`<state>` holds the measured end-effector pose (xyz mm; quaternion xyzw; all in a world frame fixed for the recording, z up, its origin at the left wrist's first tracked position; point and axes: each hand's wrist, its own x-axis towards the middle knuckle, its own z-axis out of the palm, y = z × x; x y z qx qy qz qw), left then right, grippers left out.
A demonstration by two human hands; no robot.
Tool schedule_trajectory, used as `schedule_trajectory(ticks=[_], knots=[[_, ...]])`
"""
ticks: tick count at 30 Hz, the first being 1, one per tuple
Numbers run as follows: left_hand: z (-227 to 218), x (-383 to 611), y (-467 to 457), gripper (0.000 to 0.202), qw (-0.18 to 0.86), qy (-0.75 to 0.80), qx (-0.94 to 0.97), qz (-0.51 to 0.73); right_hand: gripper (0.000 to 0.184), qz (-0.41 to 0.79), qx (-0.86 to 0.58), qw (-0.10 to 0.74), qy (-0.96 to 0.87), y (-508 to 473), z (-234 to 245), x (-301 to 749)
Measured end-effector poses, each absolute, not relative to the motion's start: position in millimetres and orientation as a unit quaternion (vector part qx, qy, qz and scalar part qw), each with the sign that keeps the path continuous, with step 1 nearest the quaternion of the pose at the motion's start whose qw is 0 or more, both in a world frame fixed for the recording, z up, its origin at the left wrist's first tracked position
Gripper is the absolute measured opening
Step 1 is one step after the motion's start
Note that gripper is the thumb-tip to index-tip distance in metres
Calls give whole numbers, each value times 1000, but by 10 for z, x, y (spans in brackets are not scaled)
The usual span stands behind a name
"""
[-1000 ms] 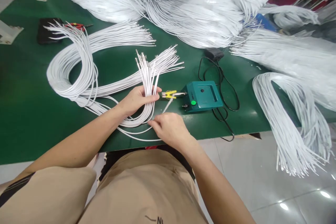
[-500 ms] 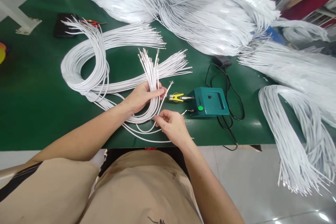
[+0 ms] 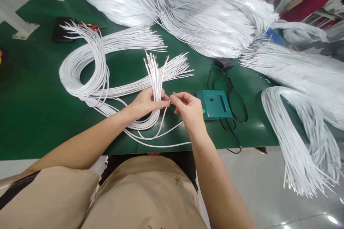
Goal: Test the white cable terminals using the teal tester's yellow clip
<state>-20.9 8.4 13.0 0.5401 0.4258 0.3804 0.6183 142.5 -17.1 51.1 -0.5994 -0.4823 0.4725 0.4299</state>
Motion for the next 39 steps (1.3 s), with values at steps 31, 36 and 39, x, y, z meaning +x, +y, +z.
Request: schedule_trajectory(ticks=[31, 36, 39], knots=[[118, -144, 35, 29, 699, 330, 516, 369, 30, 712, -460, 432, -307, -57, 431, 1466], [130, -162, 53, 29, 701, 337, 511, 366, 32, 698, -461, 465, -290, -152, 390, 1513], [114, -153, 52, 29, 684, 357, 518, 369, 29, 651, -490, 477, -329, -192, 387, 1523]])
